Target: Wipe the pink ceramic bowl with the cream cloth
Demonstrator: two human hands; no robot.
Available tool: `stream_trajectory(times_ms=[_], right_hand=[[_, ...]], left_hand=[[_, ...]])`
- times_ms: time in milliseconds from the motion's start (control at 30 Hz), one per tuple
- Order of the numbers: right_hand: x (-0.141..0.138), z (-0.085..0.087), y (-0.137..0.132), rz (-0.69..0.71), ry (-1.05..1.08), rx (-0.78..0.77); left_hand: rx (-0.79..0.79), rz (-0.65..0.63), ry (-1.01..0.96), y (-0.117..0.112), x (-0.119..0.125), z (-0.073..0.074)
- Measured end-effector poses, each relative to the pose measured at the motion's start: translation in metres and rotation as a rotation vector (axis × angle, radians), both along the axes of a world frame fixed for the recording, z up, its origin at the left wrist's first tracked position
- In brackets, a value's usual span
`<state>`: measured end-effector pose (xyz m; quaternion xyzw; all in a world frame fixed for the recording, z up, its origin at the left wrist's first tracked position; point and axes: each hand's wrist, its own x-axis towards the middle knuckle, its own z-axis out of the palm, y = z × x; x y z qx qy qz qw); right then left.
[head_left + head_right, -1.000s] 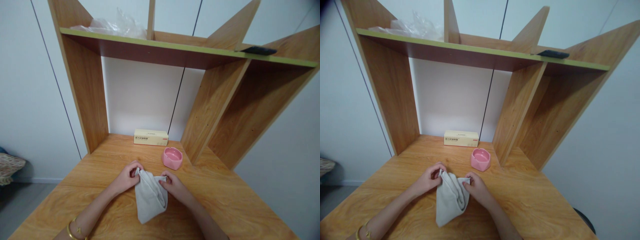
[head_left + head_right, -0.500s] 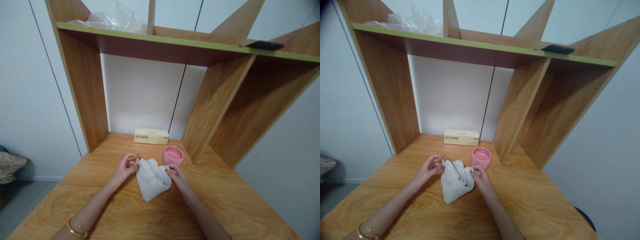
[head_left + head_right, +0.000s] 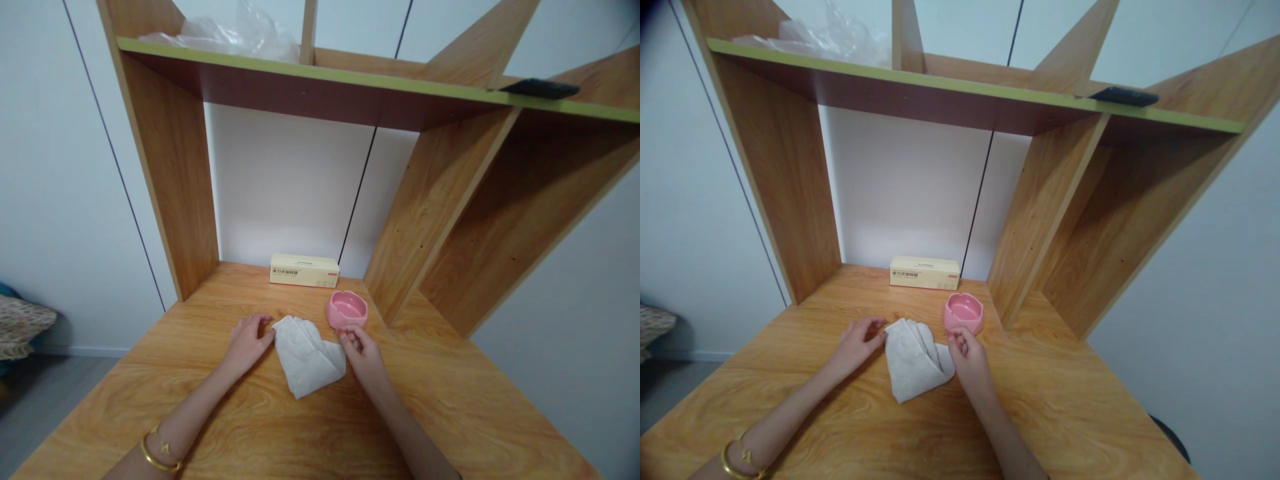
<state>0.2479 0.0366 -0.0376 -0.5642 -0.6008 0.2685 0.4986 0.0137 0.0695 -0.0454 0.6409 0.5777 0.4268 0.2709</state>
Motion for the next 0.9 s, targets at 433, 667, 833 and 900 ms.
stream_trajectory(times_ms=[433,667,833,900], right_hand=[[-0.013,0.014,-0.014,0.046,-0.375,0.079],[-0.056,0.037,-0.046,-0.017,-0.649,0.012],[-0.046,0.041,-0.072,-0.078,-0.565,-0.064],[-0.032,0.039,-0.084,-0.042,-0.491,-0.094]], left_hand=[[-0.046,-0.137,-0.046,0.007,0.006,-0.007],[0.020,-0.262,-0.210,-0.012,0.017,0.033],[0.077,-0.537,-0.233,-0.056,0.037,0.071],[0.057,-0.664,-0.193,-0.069,0.044,0.080]])
